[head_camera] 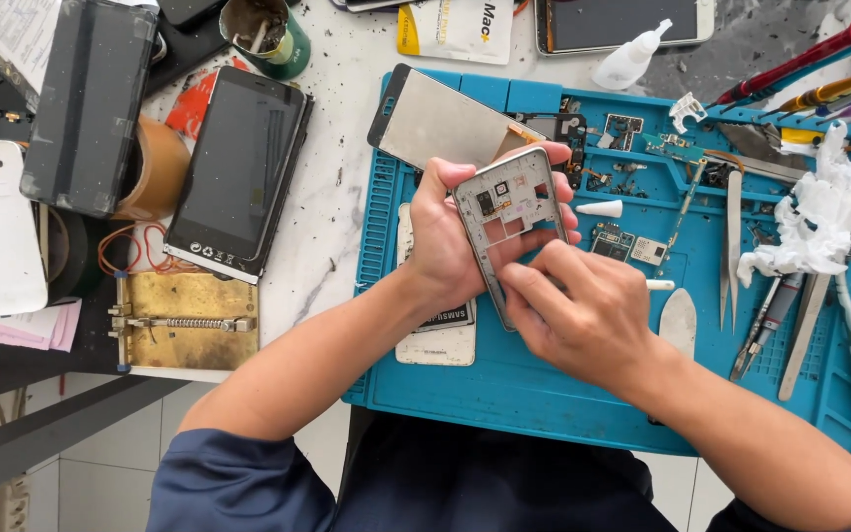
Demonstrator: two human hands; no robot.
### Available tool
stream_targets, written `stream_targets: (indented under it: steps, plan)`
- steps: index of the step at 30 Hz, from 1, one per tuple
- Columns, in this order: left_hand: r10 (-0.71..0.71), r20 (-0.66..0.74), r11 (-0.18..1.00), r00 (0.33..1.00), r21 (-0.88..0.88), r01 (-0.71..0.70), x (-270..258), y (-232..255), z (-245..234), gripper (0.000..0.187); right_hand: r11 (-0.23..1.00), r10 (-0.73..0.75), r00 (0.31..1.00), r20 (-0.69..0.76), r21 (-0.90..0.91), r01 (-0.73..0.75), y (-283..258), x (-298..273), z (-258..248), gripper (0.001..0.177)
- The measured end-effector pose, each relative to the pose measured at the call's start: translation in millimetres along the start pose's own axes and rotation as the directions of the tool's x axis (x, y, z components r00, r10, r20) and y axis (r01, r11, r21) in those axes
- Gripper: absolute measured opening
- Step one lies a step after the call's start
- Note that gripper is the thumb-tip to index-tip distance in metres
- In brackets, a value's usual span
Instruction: Scraping adhesive residue from the inner frame of a mobile phone using a thin metal tool.
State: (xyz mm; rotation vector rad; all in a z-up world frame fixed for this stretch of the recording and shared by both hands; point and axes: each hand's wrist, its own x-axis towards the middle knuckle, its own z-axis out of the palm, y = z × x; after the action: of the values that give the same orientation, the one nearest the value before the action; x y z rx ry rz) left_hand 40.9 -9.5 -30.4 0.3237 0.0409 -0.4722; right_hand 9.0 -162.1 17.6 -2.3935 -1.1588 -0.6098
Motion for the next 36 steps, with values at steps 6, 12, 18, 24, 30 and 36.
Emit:
stream_targets:
  steps: [6, 12, 18, 24, 30, 36]
  plan:
    - [-0.003, 0.012, 1.0, 1.0, 0.008, 0.002, 1, -2, -2, 0.077, 0.998, 0.063, 0.998, 0.023, 0.009, -0.064, -1, 0, 1, 0.001]
    - [-0.015, -0.012, 1.0, 1.0, 0.025, 0.015, 0, 2, 3, 0.077, 0.996, 0.051, 0.996, 0.08, 0.072, -0.056, 1, -3, -3, 0.003]
    - [-0.007, 0.0, 1.0, 1.0, 0.011, 0.007, 1, 1, 2, 0.079, 0.992, 0.076, 0.993, 0.092, 0.093, -0.085, 2, 1, -1, 0.005]
    - [0.006, 0.017, 1.0, 1.0, -0.011, -0.005, 0, -1, -1, 0.077, 0.99, 0.029, 0.978, 0.207, 0.132, -0.057, 6, -4, -5, 0.006]
    - [-0.02, 0.065, 1.0, 0.998, -0.005, 0.02, -5, 16, 20, 0.064, 0.987, -0.001, 0.976, 0.216, 0.159, -0.034, 5, -5, -5, 0.008]
    - [-0.007, 0.069, 1.0, 0.998, -0.007, 0.007, -6, 14, 21, 0.063, 0.979, 0.016, 0.968, 0.249, 0.193, -0.066, 7, -6, -6, 0.005]
